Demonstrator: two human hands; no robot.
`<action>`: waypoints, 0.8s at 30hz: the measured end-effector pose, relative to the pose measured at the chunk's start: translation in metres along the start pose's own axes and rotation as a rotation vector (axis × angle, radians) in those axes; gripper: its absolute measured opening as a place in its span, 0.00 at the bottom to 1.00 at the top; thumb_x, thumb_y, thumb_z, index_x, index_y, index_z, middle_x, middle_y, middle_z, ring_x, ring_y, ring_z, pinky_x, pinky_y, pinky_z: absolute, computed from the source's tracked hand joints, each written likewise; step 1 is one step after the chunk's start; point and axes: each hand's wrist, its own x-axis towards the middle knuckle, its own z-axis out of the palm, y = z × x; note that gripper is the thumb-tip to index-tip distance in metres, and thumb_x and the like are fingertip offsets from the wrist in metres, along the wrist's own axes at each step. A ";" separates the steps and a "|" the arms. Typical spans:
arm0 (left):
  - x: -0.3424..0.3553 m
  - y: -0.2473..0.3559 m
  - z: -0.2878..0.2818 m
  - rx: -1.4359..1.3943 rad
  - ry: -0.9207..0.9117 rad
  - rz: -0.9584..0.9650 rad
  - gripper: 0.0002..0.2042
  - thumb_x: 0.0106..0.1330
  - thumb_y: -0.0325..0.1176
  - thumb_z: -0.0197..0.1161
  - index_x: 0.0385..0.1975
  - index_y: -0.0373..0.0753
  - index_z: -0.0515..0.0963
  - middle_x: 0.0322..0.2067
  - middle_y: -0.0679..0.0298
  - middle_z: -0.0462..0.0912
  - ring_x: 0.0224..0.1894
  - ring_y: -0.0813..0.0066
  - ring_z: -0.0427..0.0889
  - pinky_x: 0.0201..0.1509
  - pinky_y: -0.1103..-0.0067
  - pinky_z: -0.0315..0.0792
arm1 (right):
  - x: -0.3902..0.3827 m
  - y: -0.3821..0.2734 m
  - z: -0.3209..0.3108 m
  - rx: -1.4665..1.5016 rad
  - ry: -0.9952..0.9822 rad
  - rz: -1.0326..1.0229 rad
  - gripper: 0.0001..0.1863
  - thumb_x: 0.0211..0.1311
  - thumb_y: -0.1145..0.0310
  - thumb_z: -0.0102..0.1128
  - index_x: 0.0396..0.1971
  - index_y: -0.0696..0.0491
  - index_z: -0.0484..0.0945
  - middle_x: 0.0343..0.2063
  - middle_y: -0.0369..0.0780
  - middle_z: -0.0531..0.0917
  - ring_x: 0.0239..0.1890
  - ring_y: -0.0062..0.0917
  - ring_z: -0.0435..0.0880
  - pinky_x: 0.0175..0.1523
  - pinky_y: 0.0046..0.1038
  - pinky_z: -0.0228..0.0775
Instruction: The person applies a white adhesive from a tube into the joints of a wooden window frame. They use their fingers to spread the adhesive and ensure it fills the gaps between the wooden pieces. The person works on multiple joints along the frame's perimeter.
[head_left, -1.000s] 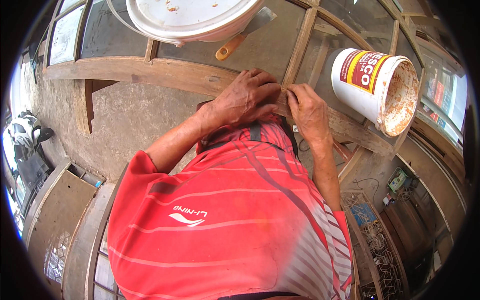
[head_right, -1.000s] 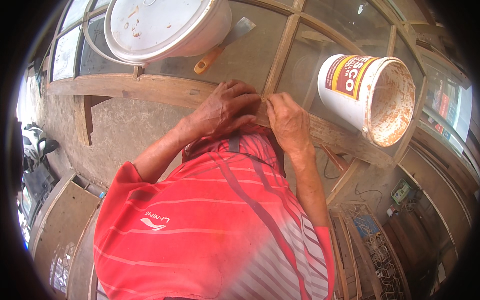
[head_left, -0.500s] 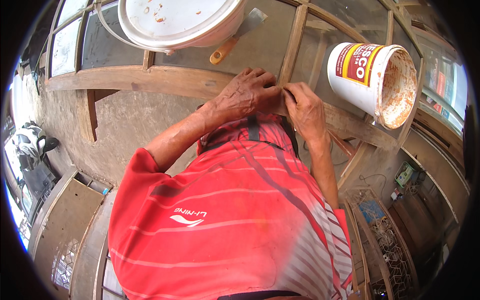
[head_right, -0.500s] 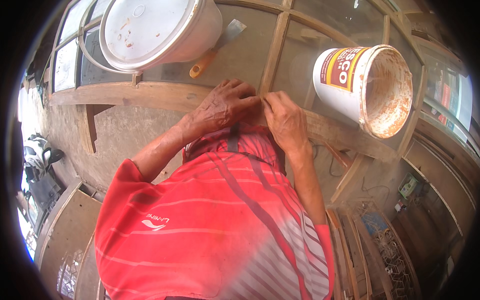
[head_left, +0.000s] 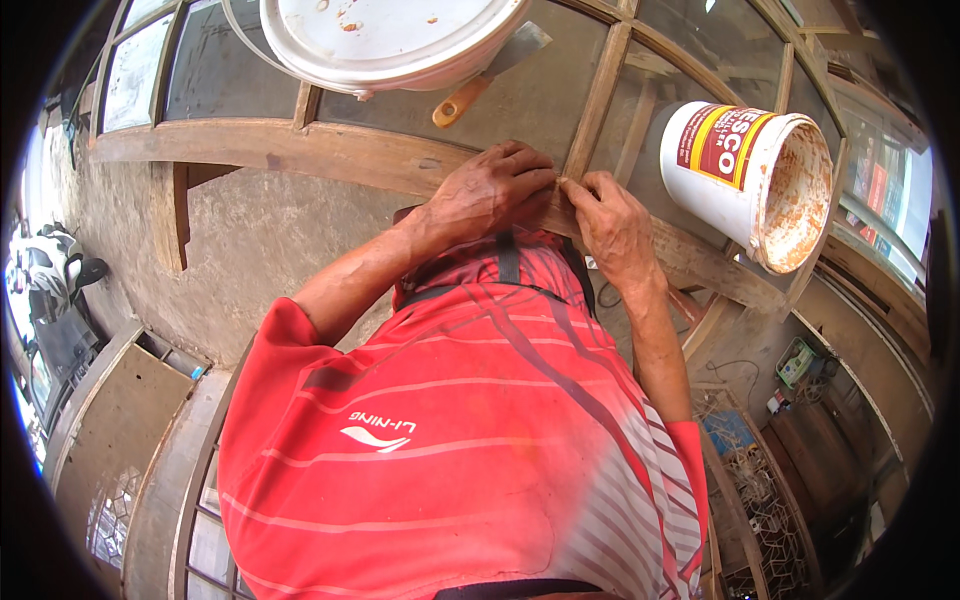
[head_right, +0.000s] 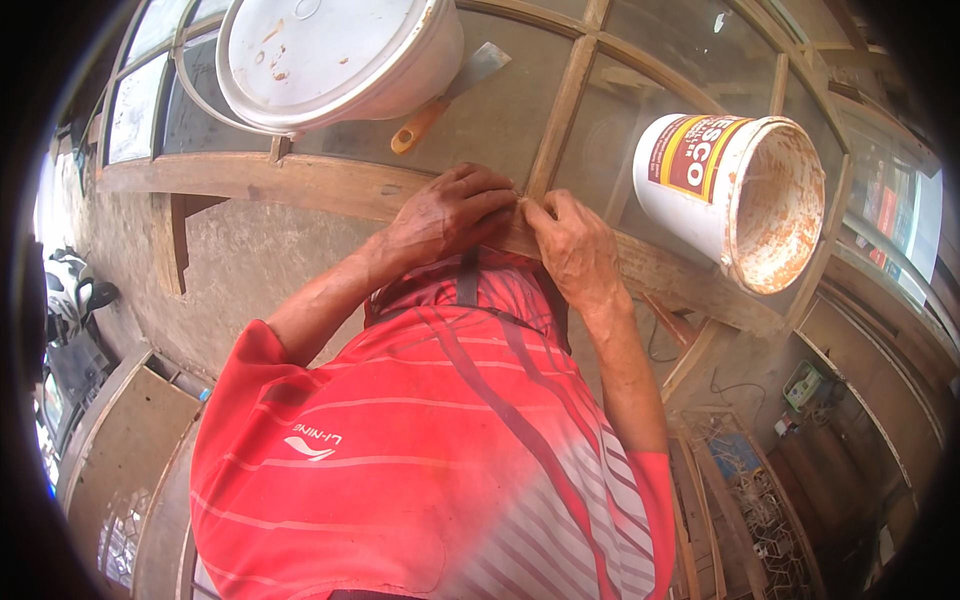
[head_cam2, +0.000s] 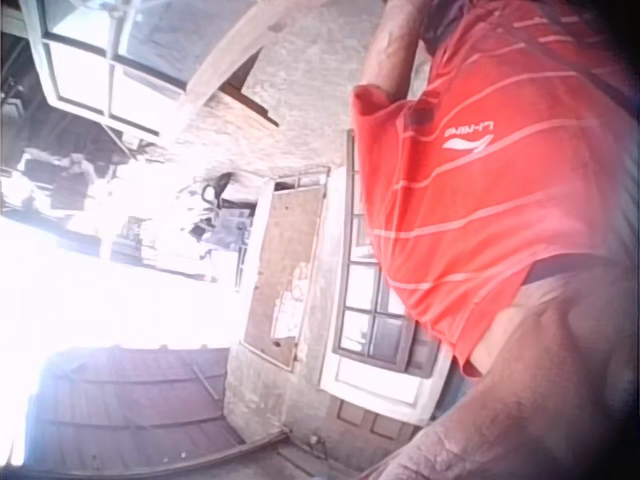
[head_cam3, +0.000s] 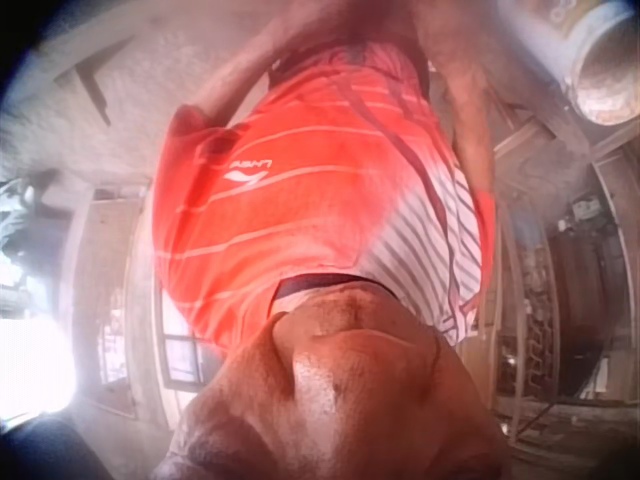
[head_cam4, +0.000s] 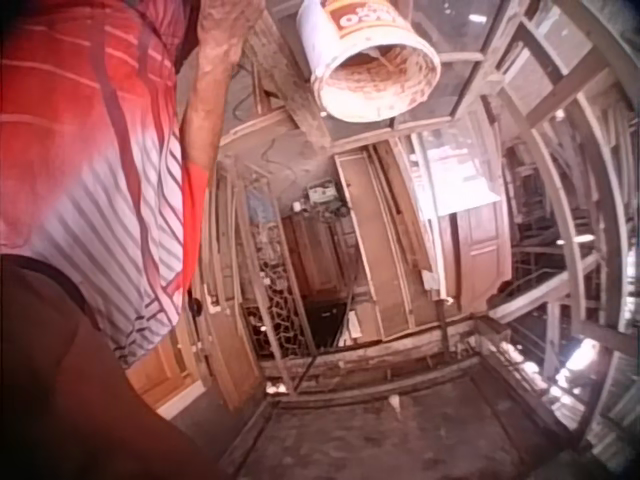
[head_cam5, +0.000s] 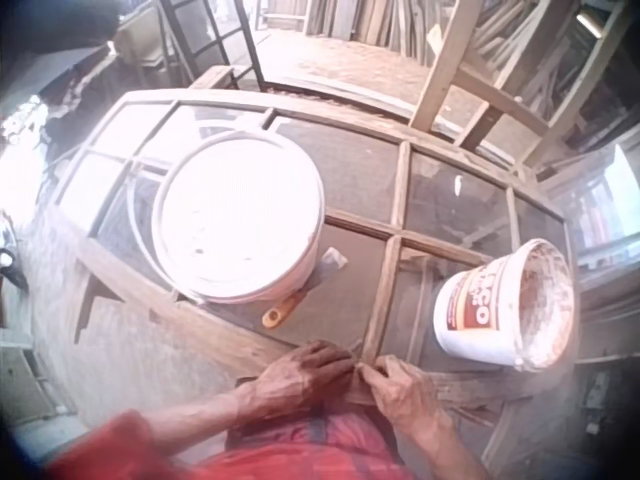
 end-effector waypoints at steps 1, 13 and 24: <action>0.000 0.000 0.001 0.000 0.001 0.001 0.14 0.70 0.33 0.71 0.53 0.38 0.84 0.53 0.57 0.85 0.56 0.51 0.83 0.63 0.62 0.79 | 0.000 0.001 0.000 0.031 0.003 0.015 0.15 0.66 0.75 0.68 0.51 0.51 0.87 0.40 0.41 0.83 0.41 0.41 0.88 0.46 0.42 0.83; 0.002 0.006 0.001 0.028 -0.014 -0.009 0.16 0.68 0.34 0.72 0.54 0.41 0.84 0.53 0.59 0.84 0.56 0.52 0.83 0.62 0.61 0.78 | -0.013 -0.001 0.001 0.062 0.115 0.053 0.19 0.64 0.78 0.68 0.55 0.53 0.86 0.45 0.43 0.84 0.44 0.42 0.88 0.48 0.42 0.82; 0.001 0.006 0.002 0.030 -0.008 -0.006 0.16 0.67 0.34 0.74 0.53 0.41 0.85 0.52 0.59 0.84 0.56 0.52 0.82 0.62 0.61 0.79 | -0.022 -0.013 0.016 -0.002 0.166 0.031 0.22 0.59 0.78 0.70 0.55 0.54 0.87 0.46 0.40 0.83 0.47 0.39 0.85 0.53 0.40 0.79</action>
